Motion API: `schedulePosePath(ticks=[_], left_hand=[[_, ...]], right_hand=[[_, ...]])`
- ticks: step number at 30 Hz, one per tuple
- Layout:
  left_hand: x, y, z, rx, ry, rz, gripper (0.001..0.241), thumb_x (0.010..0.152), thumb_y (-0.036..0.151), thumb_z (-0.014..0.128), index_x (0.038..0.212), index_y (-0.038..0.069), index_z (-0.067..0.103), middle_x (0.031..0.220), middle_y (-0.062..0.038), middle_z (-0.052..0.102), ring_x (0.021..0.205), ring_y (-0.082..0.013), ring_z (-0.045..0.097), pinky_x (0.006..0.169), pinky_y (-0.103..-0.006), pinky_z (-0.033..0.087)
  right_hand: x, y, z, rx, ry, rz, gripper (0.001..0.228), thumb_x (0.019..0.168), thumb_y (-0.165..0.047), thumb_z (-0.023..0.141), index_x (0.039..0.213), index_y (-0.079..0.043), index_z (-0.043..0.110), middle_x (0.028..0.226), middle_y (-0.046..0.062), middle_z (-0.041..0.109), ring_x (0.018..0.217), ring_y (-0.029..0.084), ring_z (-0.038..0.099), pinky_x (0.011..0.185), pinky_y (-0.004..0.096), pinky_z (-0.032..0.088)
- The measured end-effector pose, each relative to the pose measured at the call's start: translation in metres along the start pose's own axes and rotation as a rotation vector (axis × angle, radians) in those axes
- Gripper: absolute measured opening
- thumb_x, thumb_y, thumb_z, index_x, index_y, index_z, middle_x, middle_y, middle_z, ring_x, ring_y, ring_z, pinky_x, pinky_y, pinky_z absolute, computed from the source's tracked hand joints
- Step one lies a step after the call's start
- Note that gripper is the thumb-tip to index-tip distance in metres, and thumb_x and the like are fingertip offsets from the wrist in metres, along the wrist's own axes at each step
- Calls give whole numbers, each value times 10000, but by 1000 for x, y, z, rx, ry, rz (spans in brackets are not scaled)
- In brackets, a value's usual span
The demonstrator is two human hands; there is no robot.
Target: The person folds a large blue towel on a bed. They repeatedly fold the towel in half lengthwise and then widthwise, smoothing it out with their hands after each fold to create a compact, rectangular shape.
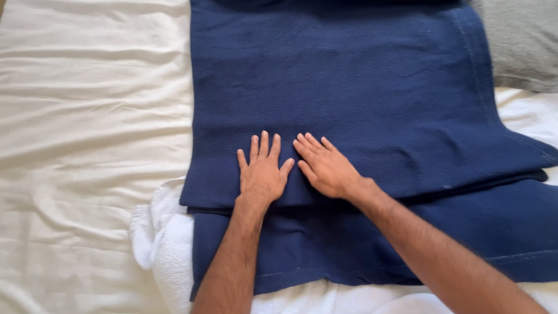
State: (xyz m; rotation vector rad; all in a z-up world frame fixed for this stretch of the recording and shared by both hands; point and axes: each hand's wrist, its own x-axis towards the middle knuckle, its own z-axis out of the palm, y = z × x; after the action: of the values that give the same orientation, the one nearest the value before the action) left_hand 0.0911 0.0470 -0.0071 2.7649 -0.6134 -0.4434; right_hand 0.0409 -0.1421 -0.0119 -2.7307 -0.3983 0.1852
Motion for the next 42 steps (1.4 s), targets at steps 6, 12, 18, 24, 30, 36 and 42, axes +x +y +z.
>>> schedulePosePath(ticks=[6,12,18,24,30,36,42], left_hand=[[16,-28,-1,-72,46,-143,716,1016,554,398,1622,209,239,1710,-71,153,1576,-276,99,1236,-598,86],[25,-35,2,-51,166,-280,715,1025,541,390,1628,196,219,1720,-73,115,1580,-274,76,1237,-577,78],[15,-32,1,-26,178,-444,731,1028,549,346,1634,178,173,1709,-114,88,1567,-299,52,1229,-576,49],[5,-38,6,51,207,-541,747,1028,576,278,1639,162,168,1707,-99,121,1568,-292,64,1241,-572,24],[-11,-43,-4,-3,187,-639,728,1035,557,269,1643,165,189,1729,-85,115,1590,-301,58,1258,-571,1],[-22,-50,7,-1,183,-666,762,1026,575,272,1633,127,167,1713,-138,71,1584,-321,-3,1236,-577,-18],[-32,-4,5,163,262,-417,798,1024,566,295,1626,58,166,1710,-160,84,1569,-320,35,1209,-614,37]], right_hand=[[23,16,-13,12,25,75,680,1044,-436,431,1586,-39,321,1669,183,274,1555,325,212,1232,500,176],[1,25,-5,-83,94,226,725,1037,-491,401,1599,-46,295,1677,142,268,1553,286,203,1233,492,156],[-34,15,7,-177,178,266,700,1053,-488,389,1594,-52,300,1673,142,293,1566,275,213,1261,482,128],[-57,13,13,-211,187,261,697,1059,-508,352,1592,-61,296,1660,144,281,1552,277,190,1255,498,100],[-75,12,13,-208,212,256,713,1053,-529,351,1598,-75,285,1665,135,277,1555,273,190,1253,490,105],[-95,15,17,-215,241,222,727,1046,-534,362,1601,-77,254,1676,123,243,1562,264,159,1255,484,86],[-99,12,15,-193,245,239,737,1043,-529,373,1608,-77,233,1680,122,238,1560,263,155,1252,485,80]])
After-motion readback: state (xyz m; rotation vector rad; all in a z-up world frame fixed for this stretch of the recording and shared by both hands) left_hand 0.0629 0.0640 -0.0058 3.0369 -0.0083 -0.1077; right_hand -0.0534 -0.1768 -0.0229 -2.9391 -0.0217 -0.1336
